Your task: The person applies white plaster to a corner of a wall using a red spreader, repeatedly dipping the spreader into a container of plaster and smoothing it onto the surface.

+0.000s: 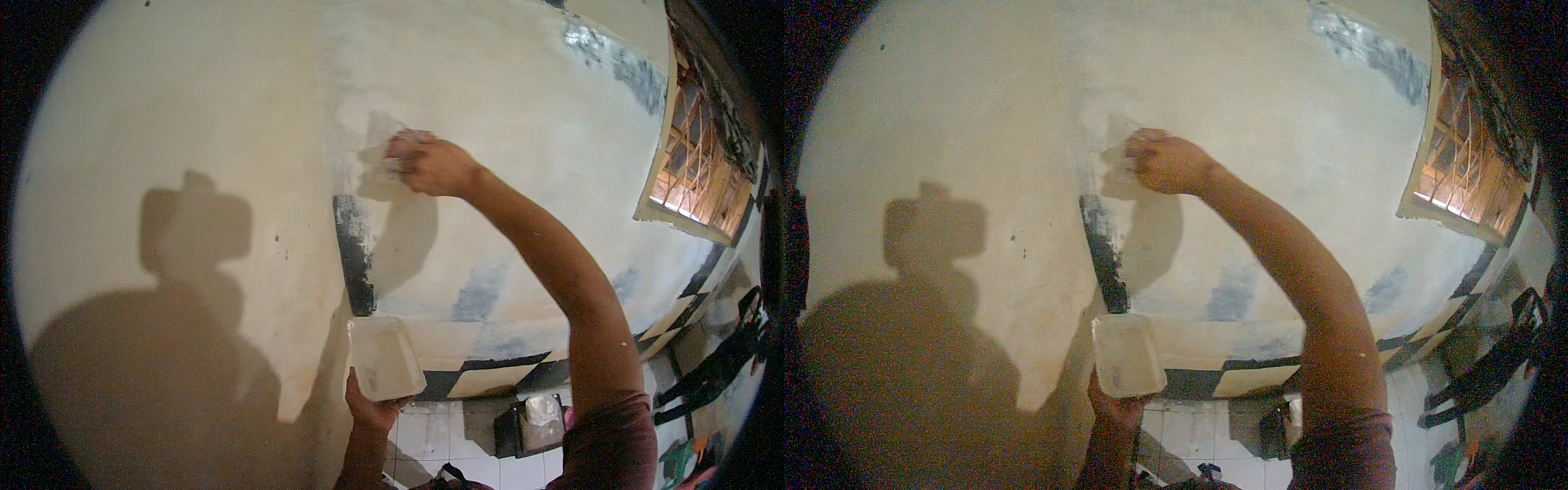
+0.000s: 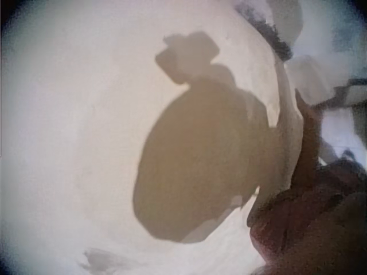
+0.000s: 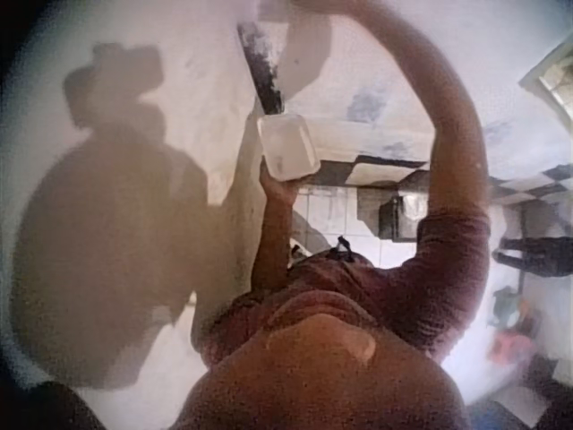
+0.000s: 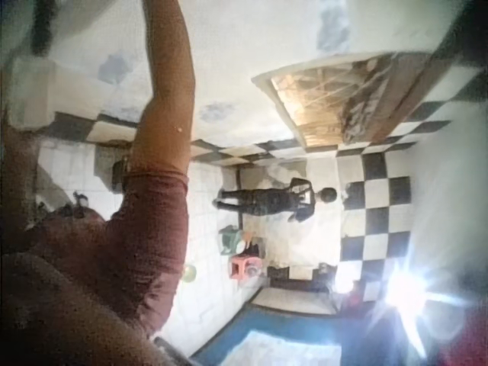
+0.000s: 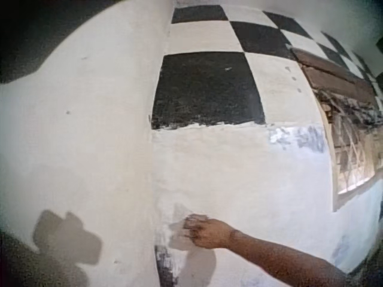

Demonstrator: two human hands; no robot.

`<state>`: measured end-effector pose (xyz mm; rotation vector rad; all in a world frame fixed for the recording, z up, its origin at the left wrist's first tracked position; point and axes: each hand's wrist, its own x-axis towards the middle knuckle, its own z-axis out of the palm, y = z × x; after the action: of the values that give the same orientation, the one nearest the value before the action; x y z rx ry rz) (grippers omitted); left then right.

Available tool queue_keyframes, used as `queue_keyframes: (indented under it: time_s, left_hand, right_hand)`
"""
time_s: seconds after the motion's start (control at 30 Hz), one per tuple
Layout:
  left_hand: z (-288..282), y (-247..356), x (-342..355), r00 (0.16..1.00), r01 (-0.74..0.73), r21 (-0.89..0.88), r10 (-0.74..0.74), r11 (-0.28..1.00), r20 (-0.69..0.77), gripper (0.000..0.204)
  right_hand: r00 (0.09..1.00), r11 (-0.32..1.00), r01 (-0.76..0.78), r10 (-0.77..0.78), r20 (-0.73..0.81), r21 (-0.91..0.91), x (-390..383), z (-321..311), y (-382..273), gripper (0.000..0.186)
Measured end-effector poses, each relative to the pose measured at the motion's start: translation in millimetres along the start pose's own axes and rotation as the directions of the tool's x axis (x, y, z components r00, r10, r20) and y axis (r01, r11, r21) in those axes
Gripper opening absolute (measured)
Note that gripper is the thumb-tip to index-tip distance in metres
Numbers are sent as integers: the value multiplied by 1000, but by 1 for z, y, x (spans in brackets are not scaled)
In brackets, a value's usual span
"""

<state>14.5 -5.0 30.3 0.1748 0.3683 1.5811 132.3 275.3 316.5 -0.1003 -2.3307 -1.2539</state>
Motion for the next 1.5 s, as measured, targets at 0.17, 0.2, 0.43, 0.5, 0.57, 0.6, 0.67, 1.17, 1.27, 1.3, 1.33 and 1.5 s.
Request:
queue_keyframes:
  time_s: [0.17,0.2,0.43,0.5,0.57,0.6,0.67,1.17,1.27,1.3,1.33,1.5]
  left_hand:
    - [3,-18,11,995,16,-26,-14,1000,99,70]
    - [-7,-24,14,988,44,-79,-32,996,150,70]
    - [7,-39,11,994,39,-155,-23,987,106,60]
    - [11,-42,14,994,53,-138,-39,989,101,60]
    - [12,-42,14,995,54,-118,-44,992,88,60]
    - [13,-44,14,994,66,-121,-54,990,99,60]
    - [11,-46,12,992,75,-123,-61,990,110,60]
    - [-4,-101,-21,953,173,-183,-118,968,279,57]
    - [7,-122,-25,984,160,-52,-155,986,89,60]
    - [14,-129,-27,987,160,-14,-160,987,34,60]
    - [18,-138,-26,987,162,24,-161,987,-20,60]
    - [19,-189,-12,986,159,57,-161,986,37,61]
  right_hand:
    - [971,984,-152,167,171,-96,-152,-92,44,11]
    - [968,978,-191,202,152,-80,-178,-116,46,38]
    - [848,814,-519,528,-40,-261,-147,-148,34,42]
    - [824,785,-566,538,-177,-251,-112,-138,46,38]
    - [802,768,-594,546,-240,-239,-77,-125,56,37]
    - [766,742,-641,604,-220,-197,-63,-124,62,35]
    - [725,710,-687,659,-199,-154,-50,-118,60,35]
    - [330,237,-933,862,384,270,-310,-73,-273,36]
    - [-93,-412,-656,876,474,633,-384,-79,-305,30]
    - [-94,-410,-657,877,471,632,-399,-85,-315,30]
    - [-337,-671,-285,738,584,684,-413,-90,-324,23]
    - [-396,-783,437,274,876,442,-463,-113,-360,9]
